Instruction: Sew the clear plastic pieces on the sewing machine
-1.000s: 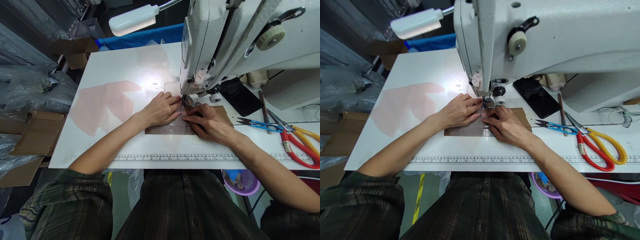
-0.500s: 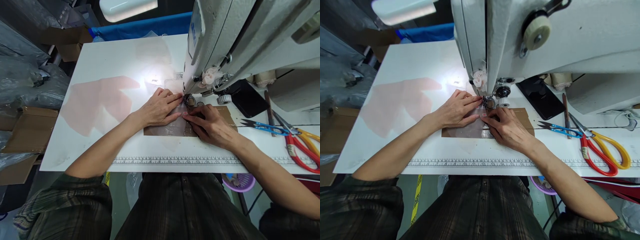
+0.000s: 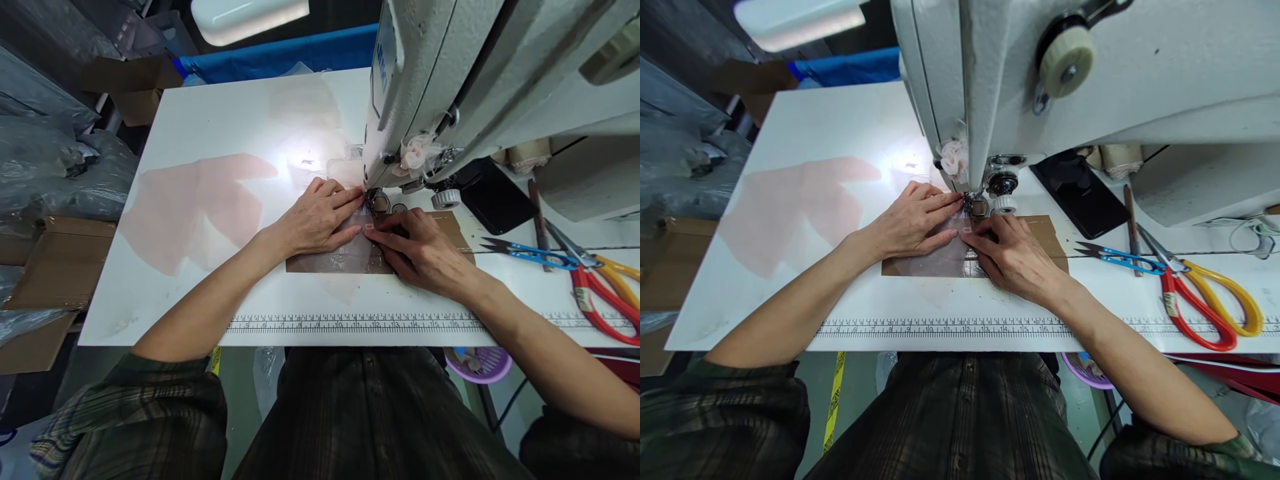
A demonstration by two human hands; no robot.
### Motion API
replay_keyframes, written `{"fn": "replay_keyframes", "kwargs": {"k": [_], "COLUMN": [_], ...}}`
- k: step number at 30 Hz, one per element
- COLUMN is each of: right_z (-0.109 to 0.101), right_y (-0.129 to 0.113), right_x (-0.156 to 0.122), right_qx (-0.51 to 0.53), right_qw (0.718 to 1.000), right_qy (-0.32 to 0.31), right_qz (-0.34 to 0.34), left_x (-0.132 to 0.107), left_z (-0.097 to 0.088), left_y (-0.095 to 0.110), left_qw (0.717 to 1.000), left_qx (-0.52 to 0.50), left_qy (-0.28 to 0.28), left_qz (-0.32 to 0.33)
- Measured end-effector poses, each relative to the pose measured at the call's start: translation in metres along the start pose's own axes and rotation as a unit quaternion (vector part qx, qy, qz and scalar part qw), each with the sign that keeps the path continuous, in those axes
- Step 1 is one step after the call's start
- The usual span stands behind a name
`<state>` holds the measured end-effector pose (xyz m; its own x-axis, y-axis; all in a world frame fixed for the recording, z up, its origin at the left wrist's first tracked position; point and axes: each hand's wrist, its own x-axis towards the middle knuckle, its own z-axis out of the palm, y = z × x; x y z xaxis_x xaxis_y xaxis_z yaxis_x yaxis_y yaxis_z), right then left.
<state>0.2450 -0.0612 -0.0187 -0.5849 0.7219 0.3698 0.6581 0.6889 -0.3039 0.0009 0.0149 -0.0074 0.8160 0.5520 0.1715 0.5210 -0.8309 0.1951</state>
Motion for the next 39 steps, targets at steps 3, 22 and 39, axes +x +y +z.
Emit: {"fn": "replay_keyframes", "kwargs": {"k": [3, 22, 39], "right_z": [0.001, 0.002, 0.007], "right_y": [0.0, 0.001, -0.003], "right_x": [0.0, -0.001, -0.001], "right_qx": [0.001, 0.007, -0.006], "right_qw": [1.0, 0.999, 0.999], "right_qy": [0.003, 0.027, 0.043], "right_qz": [0.001, -0.027, 0.022], "left_x": [0.0, -0.001, -0.006], "left_z": [0.0, 0.009, 0.002], "left_y": [0.001, 0.009, 0.005], "left_qw": [1.0, 0.977, 0.977], "left_qx": [0.011, 0.137, 0.099], "left_qy": [-0.003, 0.126, 0.129], "left_qz": [0.0, 0.103, 0.138]}}
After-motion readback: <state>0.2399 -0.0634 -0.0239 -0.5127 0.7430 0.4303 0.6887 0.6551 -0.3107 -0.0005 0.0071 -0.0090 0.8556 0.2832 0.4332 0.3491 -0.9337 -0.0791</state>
